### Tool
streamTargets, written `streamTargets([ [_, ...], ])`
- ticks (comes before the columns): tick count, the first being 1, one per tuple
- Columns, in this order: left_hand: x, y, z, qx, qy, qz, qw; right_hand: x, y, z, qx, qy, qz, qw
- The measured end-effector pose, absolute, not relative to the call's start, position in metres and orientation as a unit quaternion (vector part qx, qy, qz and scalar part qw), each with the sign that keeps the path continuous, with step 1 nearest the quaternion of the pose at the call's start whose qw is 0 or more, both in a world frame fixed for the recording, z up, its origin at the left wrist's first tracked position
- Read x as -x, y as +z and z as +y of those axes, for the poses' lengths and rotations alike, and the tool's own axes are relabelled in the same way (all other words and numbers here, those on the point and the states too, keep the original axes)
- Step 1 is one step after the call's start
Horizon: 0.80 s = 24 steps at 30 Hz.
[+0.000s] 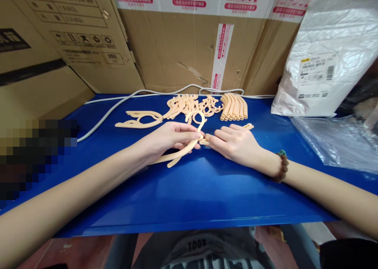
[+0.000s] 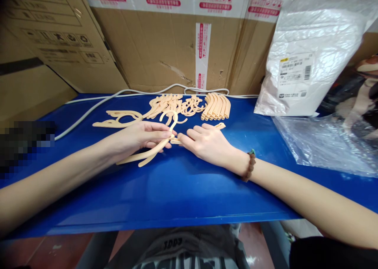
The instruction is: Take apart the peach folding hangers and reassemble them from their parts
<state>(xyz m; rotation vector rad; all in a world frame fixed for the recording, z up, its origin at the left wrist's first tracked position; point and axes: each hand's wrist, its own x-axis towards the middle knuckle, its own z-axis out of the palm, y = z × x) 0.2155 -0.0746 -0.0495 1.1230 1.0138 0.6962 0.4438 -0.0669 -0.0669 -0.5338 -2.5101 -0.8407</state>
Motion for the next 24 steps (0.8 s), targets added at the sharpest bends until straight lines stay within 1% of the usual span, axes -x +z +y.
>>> streamTargets([
  [9, -0.2134, -0.0535, -0.0717, -0.476, 0.302, 0.448, 0.694, -0.4450, -0.0687, -0.0655, 0.204, -0.301, -0.906, 0.217],
  [24, -0.2167, -0.0559, -0.0714, -0.497, 0.316, 0.446, 0.674, -0.4437, -0.0694, -0.0679, 0.216, -0.293, -0.907, 0.212],
])
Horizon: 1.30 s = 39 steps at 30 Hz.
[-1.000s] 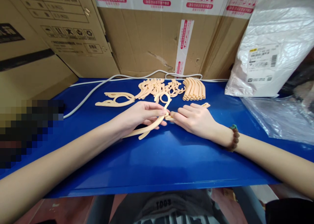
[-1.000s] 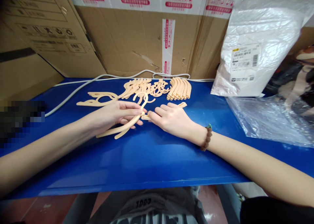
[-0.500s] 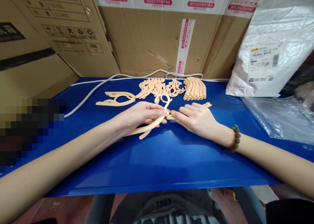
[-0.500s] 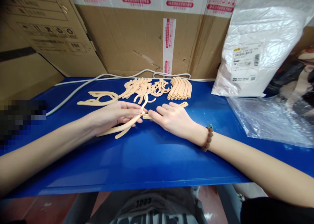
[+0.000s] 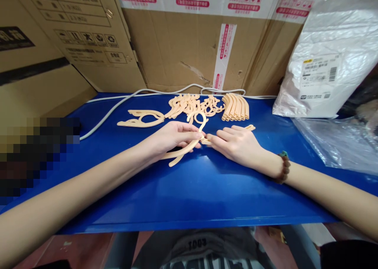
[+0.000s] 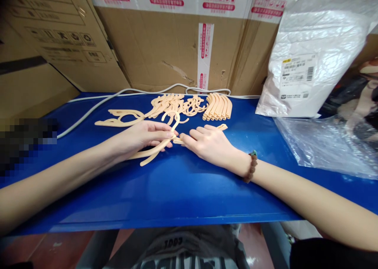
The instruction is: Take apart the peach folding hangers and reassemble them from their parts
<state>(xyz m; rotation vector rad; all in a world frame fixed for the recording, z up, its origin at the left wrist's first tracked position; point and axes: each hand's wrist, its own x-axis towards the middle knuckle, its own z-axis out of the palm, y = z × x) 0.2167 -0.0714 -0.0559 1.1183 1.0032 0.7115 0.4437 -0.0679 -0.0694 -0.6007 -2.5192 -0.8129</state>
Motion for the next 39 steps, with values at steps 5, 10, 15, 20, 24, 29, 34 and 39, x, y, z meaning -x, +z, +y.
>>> streamTargets([
  [5, -0.2177, -0.0560, -0.0732, -0.485, 0.328, 0.451, 0.674, -0.4450, -0.0678, -0.0671, 0.228, -0.278, -0.911, 0.202],
  [10, -0.2152, -0.0547, -0.0716, -0.479, 0.323, 0.448, 0.682, -0.4471, -0.0674, -0.0657, 0.236, -0.250, -0.918, 0.197],
  [15, -0.2128, -0.0564, -0.0691, -0.482, 0.312, 0.440, 0.691, -0.4470, -0.0671, -0.0650, 0.241, -0.234, -0.923, 0.187],
  [20, -0.2129, -0.0558, -0.0684, -0.477, 0.304, 0.446, 0.694, -0.4469, -0.0673, -0.0660, 0.247, -0.226, -0.927, 0.171],
  [24, -0.2132, -0.0544, -0.0687, -0.468, 0.302, 0.454, 0.695, -0.4476, -0.0682, -0.0665, 0.257, -0.210, -0.928, 0.167],
  [29, -0.2131, -0.0531, -0.0706, -0.481, 0.297, 0.450, 0.691, -0.4481, -0.0681, -0.0649, 0.239, -0.219, -0.928, 0.182],
  [34, -0.2129, -0.0569, -0.0689, -0.489, 0.288, 0.440, 0.696, -0.4469, -0.0677, -0.0644, 0.238, -0.227, -0.928, 0.174],
  [39, -0.2124, -0.0576, -0.0689, -0.518, 0.271, 0.438, 0.683, -0.4458, -0.0670, -0.0665, 0.223, -0.232, -0.930, 0.176],
])
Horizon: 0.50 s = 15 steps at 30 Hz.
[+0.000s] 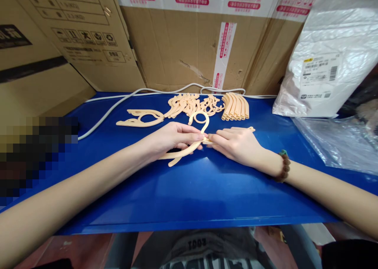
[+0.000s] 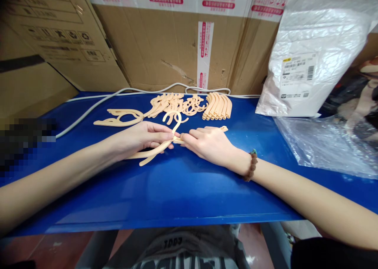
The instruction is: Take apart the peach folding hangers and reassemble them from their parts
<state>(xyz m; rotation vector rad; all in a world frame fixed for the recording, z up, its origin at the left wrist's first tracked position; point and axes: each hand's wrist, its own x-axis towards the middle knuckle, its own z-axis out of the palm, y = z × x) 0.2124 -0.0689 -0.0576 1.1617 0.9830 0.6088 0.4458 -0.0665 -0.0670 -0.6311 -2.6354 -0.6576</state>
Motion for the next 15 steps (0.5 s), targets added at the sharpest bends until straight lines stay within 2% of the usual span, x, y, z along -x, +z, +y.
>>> streamTargets([
  [15, -0.2149, -0.0605, -0.0718, -0.564, 0.305, 0.453, 0.619, -0.4458, -0.0675, -0.0685, 0.209, -0.238, -0.930, 0.184],
])
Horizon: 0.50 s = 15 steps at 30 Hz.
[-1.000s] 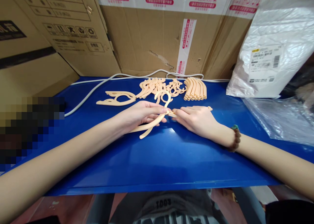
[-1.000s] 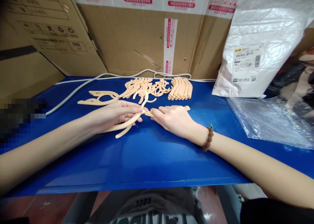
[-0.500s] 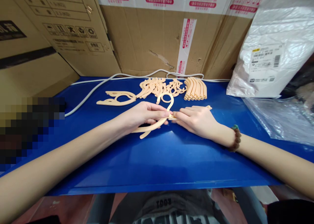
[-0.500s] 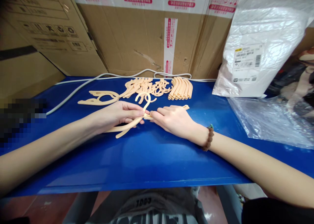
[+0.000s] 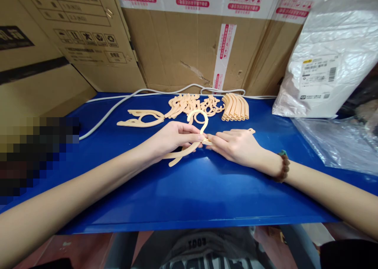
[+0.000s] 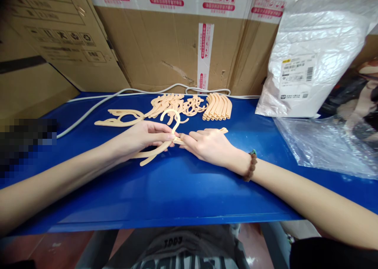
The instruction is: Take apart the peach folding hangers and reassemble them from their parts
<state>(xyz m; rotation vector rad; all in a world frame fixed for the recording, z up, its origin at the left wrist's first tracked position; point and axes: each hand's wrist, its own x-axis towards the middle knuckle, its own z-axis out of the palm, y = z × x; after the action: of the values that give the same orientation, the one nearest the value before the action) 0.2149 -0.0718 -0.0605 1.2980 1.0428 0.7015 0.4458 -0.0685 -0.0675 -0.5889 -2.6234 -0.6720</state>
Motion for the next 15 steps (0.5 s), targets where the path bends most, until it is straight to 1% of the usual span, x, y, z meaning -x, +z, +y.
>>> streamTargets([
  [7, -0.2202, -0.0550, -0.0768, -0.571, 0.318, 0.476, 0.589, -0.4460, -0.0684, -0.0694, 0.228, -0.215, -0.935, 0.167],
  [15, -0.2219, -0.0551, -0.0772, -0.554, 0.332, 0.482, 0.592, -0.4465, -0.0698, -0.0691, 0.255, -0.221, -0.933, 0.128],
])
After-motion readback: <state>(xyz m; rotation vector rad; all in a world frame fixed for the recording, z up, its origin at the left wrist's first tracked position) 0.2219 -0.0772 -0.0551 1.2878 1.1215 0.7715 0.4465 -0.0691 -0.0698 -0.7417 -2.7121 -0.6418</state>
